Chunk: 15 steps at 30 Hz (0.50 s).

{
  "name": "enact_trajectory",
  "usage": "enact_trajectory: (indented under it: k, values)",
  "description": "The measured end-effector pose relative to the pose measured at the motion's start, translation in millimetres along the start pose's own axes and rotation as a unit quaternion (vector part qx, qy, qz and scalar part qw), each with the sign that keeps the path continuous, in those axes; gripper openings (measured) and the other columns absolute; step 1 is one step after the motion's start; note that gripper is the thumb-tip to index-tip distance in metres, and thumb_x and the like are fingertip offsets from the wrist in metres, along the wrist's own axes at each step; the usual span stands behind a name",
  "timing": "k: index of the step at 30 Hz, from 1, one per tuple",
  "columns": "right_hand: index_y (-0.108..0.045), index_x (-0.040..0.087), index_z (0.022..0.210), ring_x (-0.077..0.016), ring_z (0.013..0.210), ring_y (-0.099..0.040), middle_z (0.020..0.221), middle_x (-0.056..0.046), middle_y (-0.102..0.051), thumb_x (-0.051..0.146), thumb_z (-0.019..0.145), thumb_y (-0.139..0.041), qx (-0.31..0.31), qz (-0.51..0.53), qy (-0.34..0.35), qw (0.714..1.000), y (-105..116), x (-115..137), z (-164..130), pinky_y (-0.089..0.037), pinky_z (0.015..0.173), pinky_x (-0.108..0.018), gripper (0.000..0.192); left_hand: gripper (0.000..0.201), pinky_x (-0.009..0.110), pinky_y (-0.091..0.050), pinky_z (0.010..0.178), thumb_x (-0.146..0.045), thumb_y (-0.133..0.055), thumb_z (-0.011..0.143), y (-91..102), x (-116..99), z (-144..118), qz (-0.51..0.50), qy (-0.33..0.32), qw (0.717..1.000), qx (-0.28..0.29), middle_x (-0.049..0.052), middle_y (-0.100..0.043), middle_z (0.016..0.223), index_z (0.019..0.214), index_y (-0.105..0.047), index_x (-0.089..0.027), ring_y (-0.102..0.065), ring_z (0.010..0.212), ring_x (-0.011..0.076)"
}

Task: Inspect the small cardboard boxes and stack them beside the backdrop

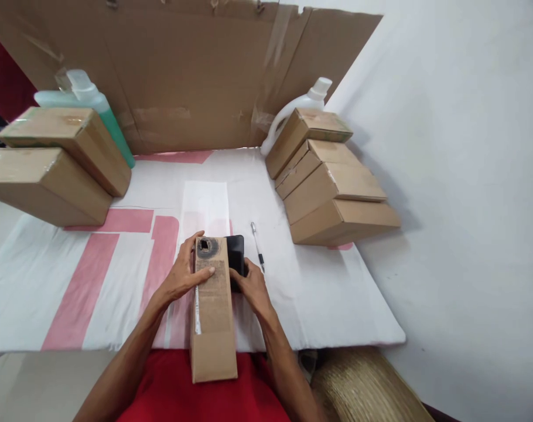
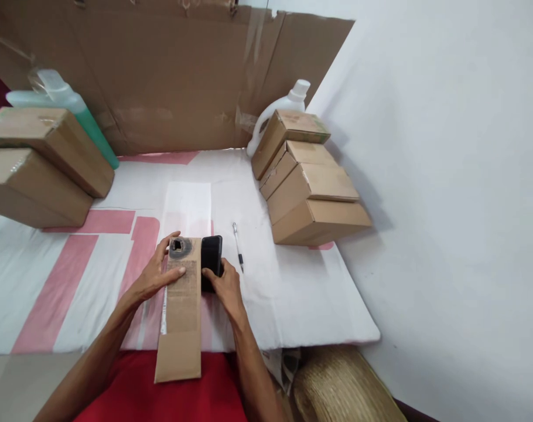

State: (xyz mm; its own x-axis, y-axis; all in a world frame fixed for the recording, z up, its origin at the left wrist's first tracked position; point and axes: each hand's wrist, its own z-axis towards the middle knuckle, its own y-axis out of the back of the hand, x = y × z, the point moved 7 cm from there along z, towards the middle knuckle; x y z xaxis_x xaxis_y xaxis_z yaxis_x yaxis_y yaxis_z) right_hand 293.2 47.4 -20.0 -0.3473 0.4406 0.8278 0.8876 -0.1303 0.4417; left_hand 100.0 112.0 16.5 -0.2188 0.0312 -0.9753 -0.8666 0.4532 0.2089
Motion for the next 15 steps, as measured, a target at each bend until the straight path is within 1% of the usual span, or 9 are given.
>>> enact_trajectory:
  k: [2, 5, 7, 10, 11, 13, 14, 15]
  values:
    - [-0.07, 0.019, 0.098, -0.0243, 0.092, -0.071, 0.097, -0.004, -0.079, 0.04, 0.085, -0.066, 0.016, 0.063, 0.017, 0.998, -5.1, 3.1, -4.3, -0.055, 0.08, -0.033, 0.025, 0.087, 0.058, -0.032, 0.124, -0.047, -0.075, 0.082, 0.4, -0.3, 0.0, 0.005, -0.003, 1.0, -0.003, 0.015, -0.042, 0.159, 0.156, -0.035, -0.023, -0.047, 0.144, 0.0351]
    - [-0.073, 0.018, 0.101, -0.0247, 0.094, -0.071, 0.096, -0.004, -0.079, 0.039, 0.083, -0.069, 0.026, 0.176, 0.019, 0.984, -5.0, 5.3, -11.3, -0.057, 0.086, -0.036, 0.029, 0.087, 0.058, -0.034, 0.123, -0.048, -0.075, 0.083, 0.9, 0.4, -0.4, 0.012, -0.001, 1.0, -0.002, 0.015, -0.044, 0.158, 0.156, -0.035, -0.024, -0.047, 0.144, 0.0359]
    - [-0.072, 0.019, 0.108, -0.0243, 0.095, -0.072, 0.099, -0.004, -0.079, 0.039, 0.081, -0.074, 0.012, 0.265, 0.01, 0.964, 6.1, 7.0, -16.2, -0.057, 0.09, -0.038, 0.034, 0.089, 0.058, -0.035, 0.123, -0.049, -0.076, 0.082, 1.0, 1.0, -0.9, 0.007, 0.004, 1.0, 0.001, 0.015, -0.044, 0.158, 0.156, -0.034, -0.024, -0.047, 0.144, 0.0363]
    - [-0.069, 0.021, 0.117, -0.0242, 0.093, -0.074, 0.104, -0.005, -0.079, 0.039, 0.079, -0.081, 0.007, 0.39, -0.008, 0.921, 29.8, 18.8, -26.5, -0.06, 0.089, -0.041, 0.043, 0.089, 0.057, -0.034, 0.123, -0.049, -0.076, 0.082, 0.8, -0.6, -1.2, 0.0, -0.001, 1.0, 0.002, 0.015, -0.043, 0.159, 0.156, -0.035, -0.024, -0.047, 0.144, 0.0362]
    - [-0.069, 0.021, 0.118, -0.0243, 0.092, -0.075, 0.105, -0.006, -0.079, 0.037, 0.079, -0.083, 0.022, 0.419, -0.01, 0.908, 35.3, 27.3, -30.7, -0.061, 0.088, -0.042, 0.044, 0.088, 0.057, -0.034, 0.124, -0.049, -0.076, 0.082, 0.6, -1.2, -1.1, -0.001, -0.004, 1.0, 0.001, 0.015, -0.043, 0.159, 0.156, -0.035, -0.023, -0.047, 0.144, 0.0361]
    - [-0.07, 0.021, 0.118, -0.0254, 0.091, -0.076, 0.107, -0.008, -0.079, 0.036, 0.08, -0.083, 0.085, 0.464, -0.003, 0.882, 37.2, 50.4, -39.9, -0.062, 0.086, -0.043, 0.043, 0.088, 0.057, -0.034, 0.124, -0.049, -0.075, 0.083, -0.6, -0.8, -0.3, -0.002, -0.003, 1.0, 0.001, 0.016, -0.043, 0.159, 0.156, -0.034, -0.022, -0.046, 0.145, 0.036]
    - [-0.071, 0.02, 0.117, -0.0264, 0.092, -0.076, 0.107, -0.009, -0.079, 0.04, 0.082, -0.082, 0.126, 0.482, 0.002, 0.867, 33.1, 63.2, -44.6, -0.063, 0.086, -0.044, 0.041, 0.089, 0.057, -0.034, 0.123, -0.05, -0.075, 0.083, -1.1, 0.0, 0.1, -0.002, -0.002, 1.0, -0.001, 0.016, -0.043, 0.159, 0.156, -0.034, -0.022, -0.046, 0.145, 0.0361]
    - [-0.072, 0.019, 0.115, -0.0278, 0.093, -0.076, 0.107, -0.011, -0.079, 0.049, 0.085, -0.078, 0.167, 0.499, 0.004, 0.85, 25.8, 75.3, -49.2, -0.063, 0.086, -0.046, 0.043, 0.089, 0.057, -0.034, 0.123, -0.051, -0.075, 0.083, -1.3, 1.1, 0.4, 0.0, -0.002, 1.0, -0.004, 0.016, -0.042, 0.159, 0.157, -0.034, -0.021, -0.045, 0.145, 0.0363]
